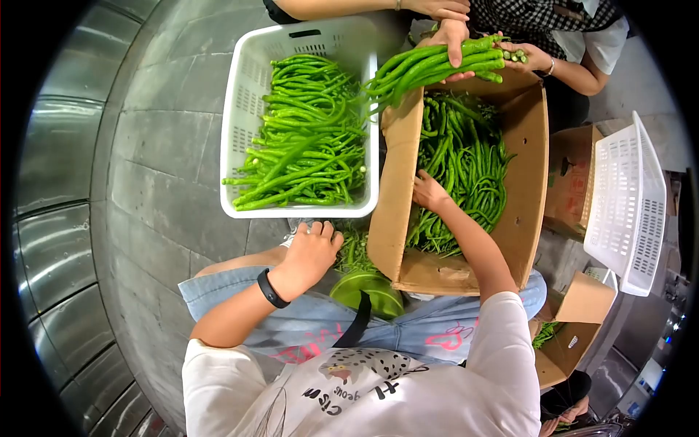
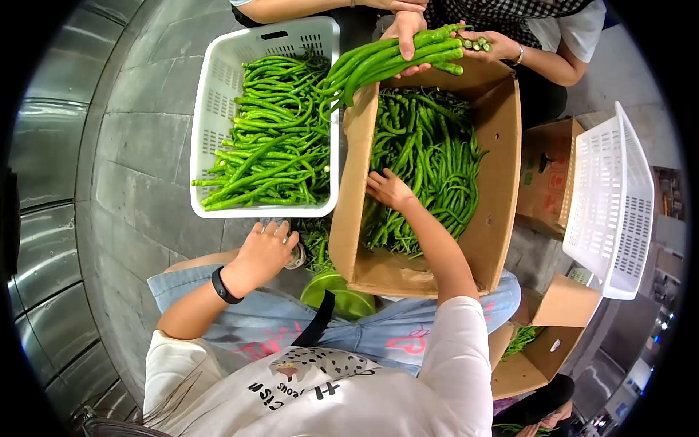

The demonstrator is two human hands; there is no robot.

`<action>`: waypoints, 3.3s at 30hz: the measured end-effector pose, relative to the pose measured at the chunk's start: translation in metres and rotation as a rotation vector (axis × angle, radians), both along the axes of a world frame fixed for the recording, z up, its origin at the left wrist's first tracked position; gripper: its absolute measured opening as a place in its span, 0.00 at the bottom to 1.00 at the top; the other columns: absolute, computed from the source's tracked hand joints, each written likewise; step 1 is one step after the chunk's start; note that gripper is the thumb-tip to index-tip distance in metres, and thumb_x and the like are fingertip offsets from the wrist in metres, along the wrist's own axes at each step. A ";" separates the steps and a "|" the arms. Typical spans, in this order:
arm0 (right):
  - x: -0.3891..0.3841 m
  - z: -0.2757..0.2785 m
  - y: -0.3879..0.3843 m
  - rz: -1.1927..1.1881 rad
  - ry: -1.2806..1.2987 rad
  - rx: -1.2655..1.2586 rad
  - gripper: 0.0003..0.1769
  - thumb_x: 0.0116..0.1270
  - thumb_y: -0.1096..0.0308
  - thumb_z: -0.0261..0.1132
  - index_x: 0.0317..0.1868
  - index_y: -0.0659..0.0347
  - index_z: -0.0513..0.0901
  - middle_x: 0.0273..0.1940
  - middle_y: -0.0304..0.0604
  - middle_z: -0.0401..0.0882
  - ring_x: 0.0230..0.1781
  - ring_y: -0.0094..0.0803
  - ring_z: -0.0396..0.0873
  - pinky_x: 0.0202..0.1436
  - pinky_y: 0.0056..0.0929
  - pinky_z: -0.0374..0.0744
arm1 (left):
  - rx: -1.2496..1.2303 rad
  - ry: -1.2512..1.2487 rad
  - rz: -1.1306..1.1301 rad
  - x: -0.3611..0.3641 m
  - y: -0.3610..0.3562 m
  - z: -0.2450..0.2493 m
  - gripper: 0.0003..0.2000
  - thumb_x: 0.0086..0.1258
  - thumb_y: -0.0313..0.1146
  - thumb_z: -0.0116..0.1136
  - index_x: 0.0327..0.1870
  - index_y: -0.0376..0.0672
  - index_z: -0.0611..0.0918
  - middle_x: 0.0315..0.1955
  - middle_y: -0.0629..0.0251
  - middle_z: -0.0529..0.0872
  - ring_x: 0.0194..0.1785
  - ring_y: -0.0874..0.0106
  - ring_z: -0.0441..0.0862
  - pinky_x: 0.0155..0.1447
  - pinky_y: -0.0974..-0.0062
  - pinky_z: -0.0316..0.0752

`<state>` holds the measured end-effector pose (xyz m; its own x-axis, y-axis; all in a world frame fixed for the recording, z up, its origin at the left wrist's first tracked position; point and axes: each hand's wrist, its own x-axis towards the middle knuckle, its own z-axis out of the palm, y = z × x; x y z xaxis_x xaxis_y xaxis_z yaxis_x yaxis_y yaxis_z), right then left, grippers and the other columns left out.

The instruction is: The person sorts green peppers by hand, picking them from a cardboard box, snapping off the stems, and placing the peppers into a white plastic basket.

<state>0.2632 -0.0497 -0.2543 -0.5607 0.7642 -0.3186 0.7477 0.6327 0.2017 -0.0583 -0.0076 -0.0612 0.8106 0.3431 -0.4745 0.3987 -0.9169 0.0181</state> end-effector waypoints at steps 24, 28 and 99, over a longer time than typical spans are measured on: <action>0.049 0.266 -0.063 -0.363 -0.010 0.399 0.09 0.47 0.73 0.62 0.32 0.59 0.74 0.32 0.41 0.72 0.44 0.36 0.73 0.70 0.47 0.59 | 0.181 -0.180 0.027 -0.005 0.001 0.004 0.19 0.58 0.42 0.63 0.47 0.45 0.77 0.42 0.62 0.79 0.48 0.64 0.76 0.49 0.62 0.70; 0.046 0.291 -0.090 -0.618 0.180 0.334 0.21 0.41 0.74 0.67 0.39 0.59 0.73 0.31 0.45 0.74 0.39 0.42 0.75 0.53 0.40 0.73 | 0.046 -0.296 0.066 -0.004 0.000 0.014 0.15 0.57 0.41 0.63 0.41 0.44 0.78 0.37 0.62 0.80 0.45 0.63 0.79 0.47 0.62 0.72; -0.089 0.237 -0.084 -1.328 1.694 -0.313 0.08 0.65 0.67 0.63 0.34 0.64 0.77 0.31 0.37 0.74 0.31 0.25 0.71 0.36 0.25 0.72 | -2.033 -0.652 0.694 0.019 -0.014 0.040 0.16 0.73 0.43 0.51 0.52 0.41 0.69 0.25 0.65 0.76 0.19 0.80 0.70 0.24 0.83 0.66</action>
